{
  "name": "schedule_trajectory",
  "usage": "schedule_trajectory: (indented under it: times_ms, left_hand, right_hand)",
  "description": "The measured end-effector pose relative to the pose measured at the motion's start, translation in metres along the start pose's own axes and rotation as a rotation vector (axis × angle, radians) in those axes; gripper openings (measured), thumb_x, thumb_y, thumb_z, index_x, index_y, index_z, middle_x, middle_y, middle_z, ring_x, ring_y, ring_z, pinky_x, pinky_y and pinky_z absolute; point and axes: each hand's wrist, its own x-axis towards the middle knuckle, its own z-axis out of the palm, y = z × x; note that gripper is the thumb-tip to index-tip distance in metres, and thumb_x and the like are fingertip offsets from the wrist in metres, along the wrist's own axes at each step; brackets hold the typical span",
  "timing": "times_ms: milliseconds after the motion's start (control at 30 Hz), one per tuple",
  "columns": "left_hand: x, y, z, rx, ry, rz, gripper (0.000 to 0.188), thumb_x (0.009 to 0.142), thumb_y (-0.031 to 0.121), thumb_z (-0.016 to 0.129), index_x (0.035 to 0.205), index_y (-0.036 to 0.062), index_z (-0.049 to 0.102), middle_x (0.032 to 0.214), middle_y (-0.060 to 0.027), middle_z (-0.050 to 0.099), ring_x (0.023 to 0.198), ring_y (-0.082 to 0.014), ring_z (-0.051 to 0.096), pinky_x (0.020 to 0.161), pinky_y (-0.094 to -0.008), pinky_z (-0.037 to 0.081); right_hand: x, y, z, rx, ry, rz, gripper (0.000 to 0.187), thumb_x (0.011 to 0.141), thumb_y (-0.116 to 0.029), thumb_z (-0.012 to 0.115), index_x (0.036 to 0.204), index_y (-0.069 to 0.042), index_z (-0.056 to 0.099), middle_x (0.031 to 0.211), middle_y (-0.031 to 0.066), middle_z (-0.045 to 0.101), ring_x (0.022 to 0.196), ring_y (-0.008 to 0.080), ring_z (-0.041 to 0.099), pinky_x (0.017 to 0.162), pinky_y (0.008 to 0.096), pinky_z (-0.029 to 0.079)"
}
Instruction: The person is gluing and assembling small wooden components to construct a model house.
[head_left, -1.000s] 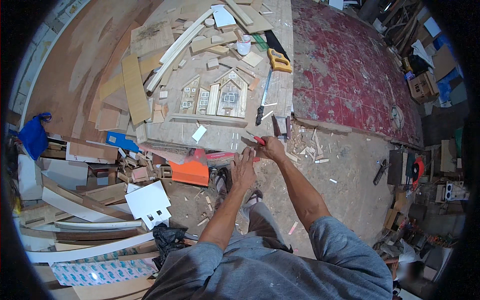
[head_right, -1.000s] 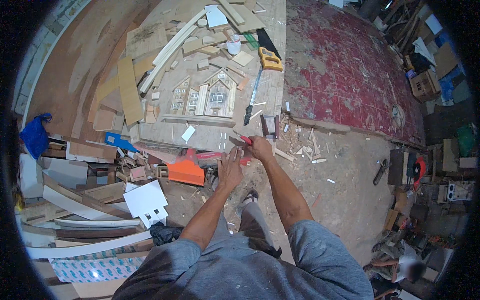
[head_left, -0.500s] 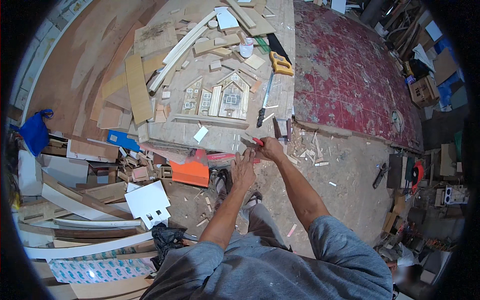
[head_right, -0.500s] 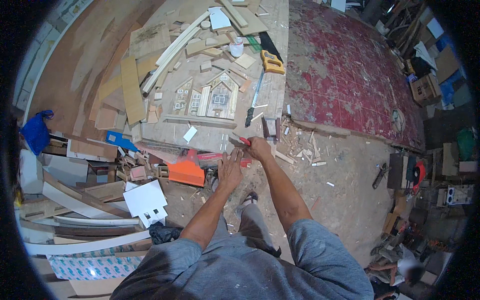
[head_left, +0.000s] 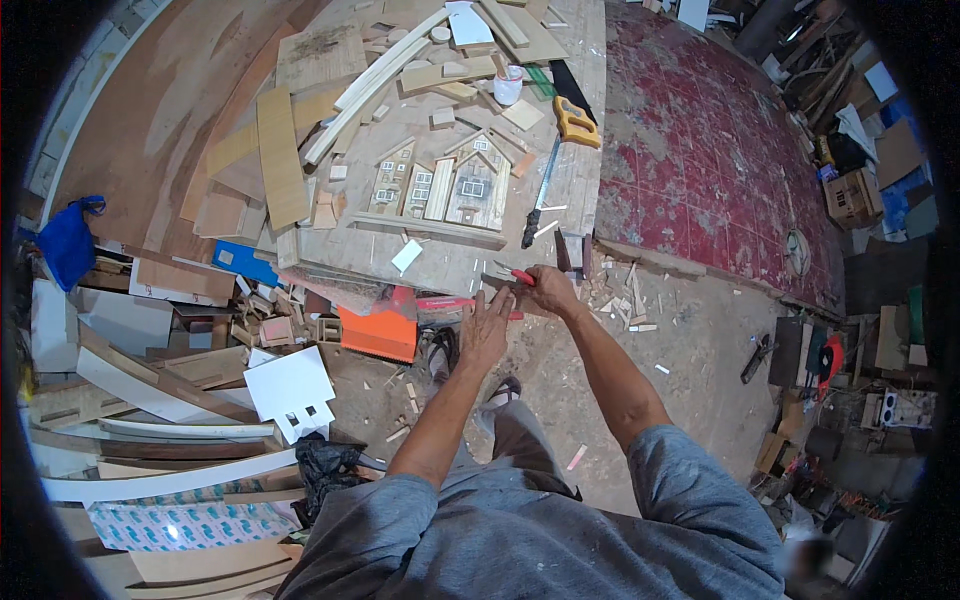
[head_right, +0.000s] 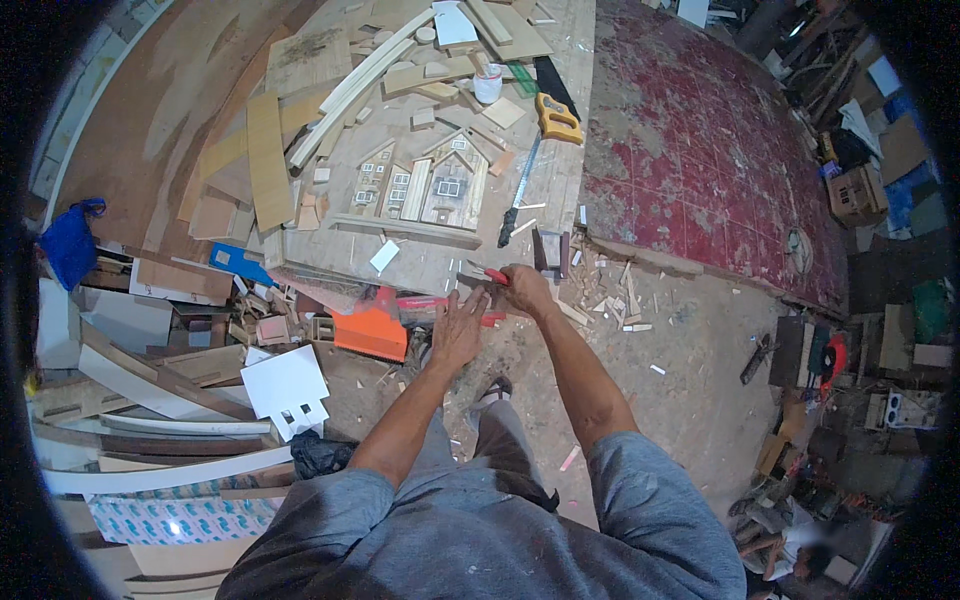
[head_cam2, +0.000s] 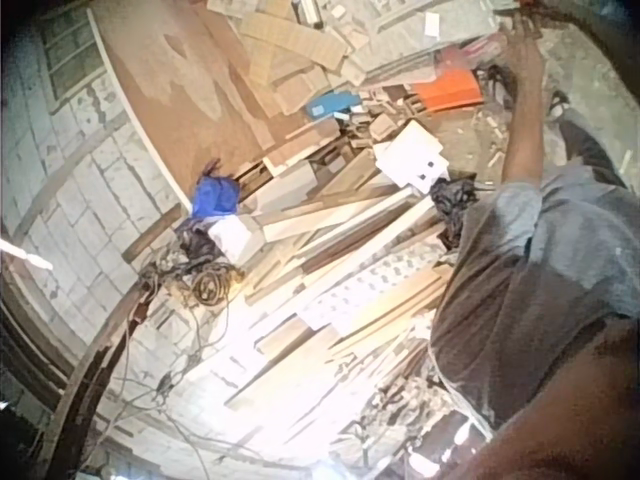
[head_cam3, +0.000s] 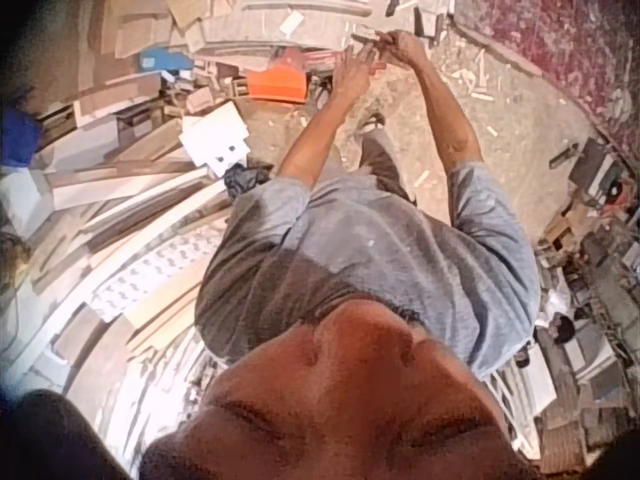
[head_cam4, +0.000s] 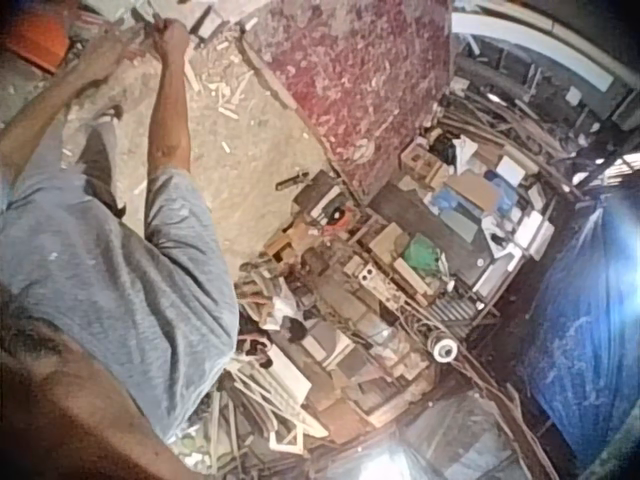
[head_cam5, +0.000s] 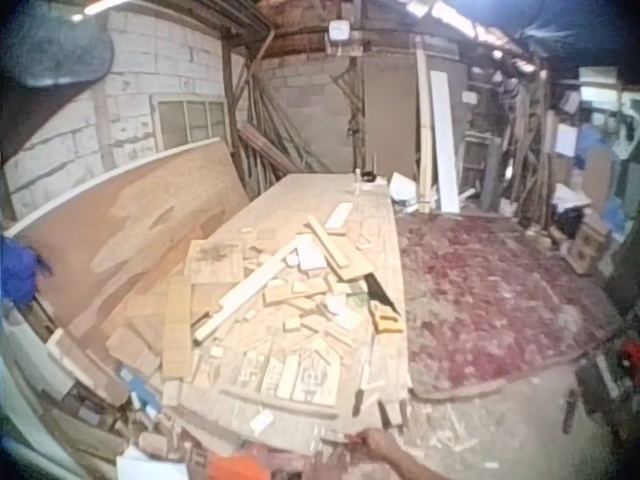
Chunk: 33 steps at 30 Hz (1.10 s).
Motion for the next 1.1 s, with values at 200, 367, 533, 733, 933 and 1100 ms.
schedule_trajectory:
  times_ms: [200,367,533,733,933,1100]
  left_hand:
    - [-0.003,-0.002,-0.002,0.033,0.009,-0.012,0.064,0.08,0.009,0.059,0.143,0.0076,0.049,0.154,-0.0021,0.039,0.133,-0.0355,0.039,0.1,-0.049,0.037]
    - [-0.009,0.0,0.023,-0.446,0.263,-0.431,0.055,0.084,0.006,0.057,0.139,0.0037,0.053,0.129,-0.0214,0.059,0.103,-0.0329,0.061,0.086,-0.044,0.049]
    - [0.002,0.003,0.034,-0.879,0.271,-0.574,0.046,0.086,0.008,0.06,0.132,0.0021,0.06,0.08,-0.0211,0.067,0.071,-0.0289,0.066,0.071,-0.0392,0.052]
    - [0.001,-0.009,0.033,-0.85,0.392,-0.619,0.035,0.086,0.009,0.06,0.119,0.0011,0.066,0.077,-0.0237,0.067,0.068,-0.0312,0.067,0.066,-0.0413,0.052]
    - [0.009,-0.1,-0.01,-0.255,0.569,-0.67,0.024,0.085,0.009,0.063,0.107,0.0019,0.068,0.106,-0.0208,0.066,0.097,-0.0367,0.062,0.082,-0.0463,0.05]
    - [0.032,-0.16,-0.04,-0.172,0.468,-0.577,0.029,0.082,0.014,0.07,0.11,0.006,0.071,0.114,-0.0243,0.063,0.104,-0.0408,0.058,0.088,-0.048,0.048]
  right_hand:
    - [0.004,-0.022,-0.003,-0.042,-0.023,0.114,0.032,0.081,-0.037,0.071,0.098,-0.009,0.071,0.093,0.0182,0.07,0.089,0.038,0.067,0.074,0.0466,0.053]
    - [0.006,-0.021,0.001,-0.04,-0.011,0.066,0.027,0.081,-0.03,0.069,0.097,-0.008,0.071,0.093,0.0197,0.07,0.089,0.0382,0.067,0.075,0.048,0.053]
    - [0.009,-0.02,-0.002,-0.066,-0.066,0.087,0.029,0.083,-0.033,0.069,0.1,-0.009,0.072,0.094,0.0179,0.071,0.093,0.0367,0.068,0.08,0.0476,0.054]
    - [0.007,-0.022,-0.003,-0.08,-0.061,0.059,0.027,0.085,-0.03,0.065,0.103,-0.01,0.071,0.099,0.0174,0.07,0.092,0.0376,0.068,0.08,0.0481,0.054]
    - [0.0,-0.013,-0.002,-0.05,-0.03,0.087,0.026,0.085,-0.029,0.065,0.104,-0.013,0.071,0.099,0.0174,0.069,0.092,0.0375,0.067,0.08,0.048,0.054]
    - [0.001,-0.013,0.0,-0.034,0.002,0.049,0.025,0.085,-0.029,0.065,0.102,-0.012,0.071,0.093,0.0188,0.069,0.092,0.0381,0.067,0.079,0.0482,0.053]
